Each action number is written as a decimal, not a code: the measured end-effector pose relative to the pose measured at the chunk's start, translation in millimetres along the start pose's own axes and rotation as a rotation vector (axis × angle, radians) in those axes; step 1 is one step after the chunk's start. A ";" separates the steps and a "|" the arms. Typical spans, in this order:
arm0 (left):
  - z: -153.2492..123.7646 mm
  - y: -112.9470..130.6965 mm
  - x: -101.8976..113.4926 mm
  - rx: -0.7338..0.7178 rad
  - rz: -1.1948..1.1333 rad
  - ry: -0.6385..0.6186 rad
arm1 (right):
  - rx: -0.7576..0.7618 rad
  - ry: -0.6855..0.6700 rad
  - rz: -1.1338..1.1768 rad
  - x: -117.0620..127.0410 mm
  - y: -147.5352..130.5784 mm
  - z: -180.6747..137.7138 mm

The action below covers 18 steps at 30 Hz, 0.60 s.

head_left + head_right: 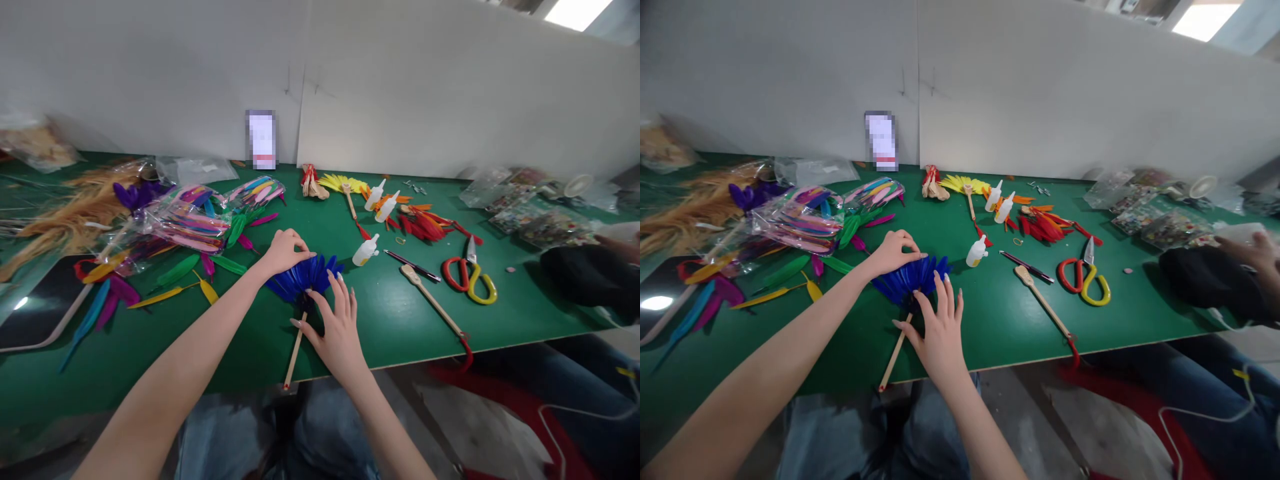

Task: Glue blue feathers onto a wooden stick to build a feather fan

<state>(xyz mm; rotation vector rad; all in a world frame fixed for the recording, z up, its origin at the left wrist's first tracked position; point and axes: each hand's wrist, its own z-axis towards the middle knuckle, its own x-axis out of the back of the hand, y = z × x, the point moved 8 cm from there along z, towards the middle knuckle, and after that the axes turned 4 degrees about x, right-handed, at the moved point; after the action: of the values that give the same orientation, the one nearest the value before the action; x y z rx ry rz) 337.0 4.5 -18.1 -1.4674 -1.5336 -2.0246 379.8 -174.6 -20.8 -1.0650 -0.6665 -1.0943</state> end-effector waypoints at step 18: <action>0.4 -20.2 16.3 0.006 0.039 0.087 | 0.010 -0.006 -0.009 1.2 -2.0 0.2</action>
<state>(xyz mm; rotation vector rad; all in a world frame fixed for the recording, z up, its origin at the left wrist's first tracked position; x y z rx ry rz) 316.1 19.7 -17.6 -1.3767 -1.4647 -2.0318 378.4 -175.1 -19.0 -1.0580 -0.6811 -1.0953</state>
